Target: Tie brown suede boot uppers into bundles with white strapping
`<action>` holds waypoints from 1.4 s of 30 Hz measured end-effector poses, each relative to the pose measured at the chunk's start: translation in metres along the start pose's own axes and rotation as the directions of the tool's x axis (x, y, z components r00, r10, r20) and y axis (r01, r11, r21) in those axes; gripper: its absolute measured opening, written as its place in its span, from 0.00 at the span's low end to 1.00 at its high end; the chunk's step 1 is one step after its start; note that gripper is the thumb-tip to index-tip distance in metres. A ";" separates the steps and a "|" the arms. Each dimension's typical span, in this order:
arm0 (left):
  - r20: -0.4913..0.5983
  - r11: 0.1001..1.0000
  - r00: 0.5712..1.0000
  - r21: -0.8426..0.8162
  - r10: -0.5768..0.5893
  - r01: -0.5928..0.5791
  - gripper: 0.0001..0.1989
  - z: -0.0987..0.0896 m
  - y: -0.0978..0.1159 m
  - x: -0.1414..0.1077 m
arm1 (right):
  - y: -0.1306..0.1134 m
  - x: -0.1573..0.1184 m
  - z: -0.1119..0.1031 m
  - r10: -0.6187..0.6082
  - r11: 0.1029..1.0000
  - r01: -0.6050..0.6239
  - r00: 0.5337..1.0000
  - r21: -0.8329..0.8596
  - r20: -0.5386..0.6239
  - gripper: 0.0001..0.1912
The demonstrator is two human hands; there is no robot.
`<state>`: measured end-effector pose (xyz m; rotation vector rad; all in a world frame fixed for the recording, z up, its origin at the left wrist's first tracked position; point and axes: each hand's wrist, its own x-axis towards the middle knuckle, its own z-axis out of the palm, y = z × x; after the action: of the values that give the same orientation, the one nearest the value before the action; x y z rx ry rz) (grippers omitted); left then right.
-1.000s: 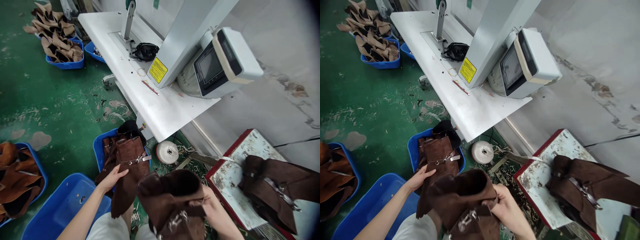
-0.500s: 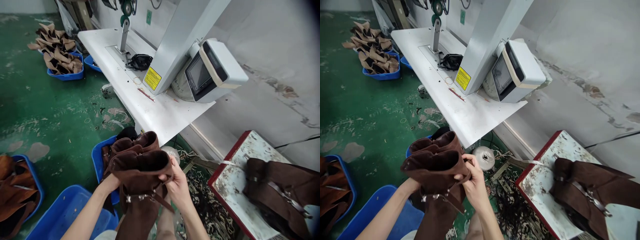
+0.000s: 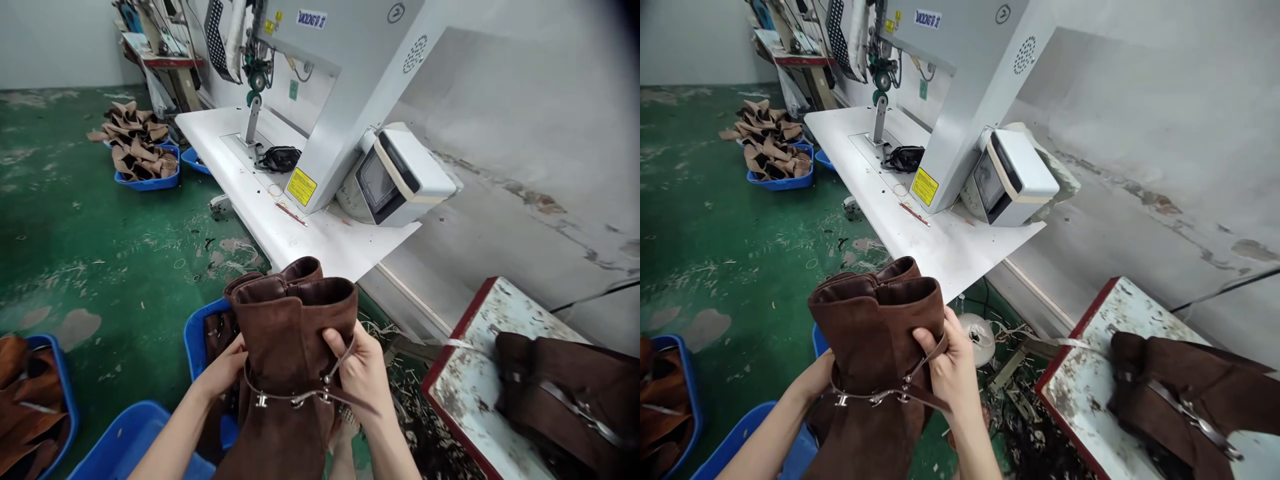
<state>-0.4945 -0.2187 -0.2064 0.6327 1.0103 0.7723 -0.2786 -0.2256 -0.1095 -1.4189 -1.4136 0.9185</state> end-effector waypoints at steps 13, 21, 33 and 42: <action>-0.084 0.993 0.996 -0.113 0.030 -0.039 0.36 0.020 -0.011 -0.017 | 0.022 -0.008 0.025 0.031 0.966 -0.003 0.994 -0.257 0.106 0.12; -0.210 0.995 0.978 -0.100 -0.005 -0.017 0.31 0.013 -0.024 -0.016 | 0.034 -0.001 0.030 -0.041 0.823 0.149 0.978 -0.548 0.205 0.23; -0.287 0.986 0.958 -0.166 -0.018 -0.031 0.32 -0.018 -0.022 -0.024 | 0.047 -0.019 0.027 -0.199 0.859 0.356 0.894 -0.368 0.401 0.11; -0.296 0.980 0.939 0.140 0.178 -0.142 0.25 -0.019 -0.015 -0.026 | 0.069 -0.042 0.048 -0.483 0.625 0.628 0.778 -0.464 0.402 0.14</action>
<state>-0.5158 -0.2462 -0.2125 0.7160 1.3079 0.9815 -0.3043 -0.2585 -0.1939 -1.1461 -2.2990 0.2363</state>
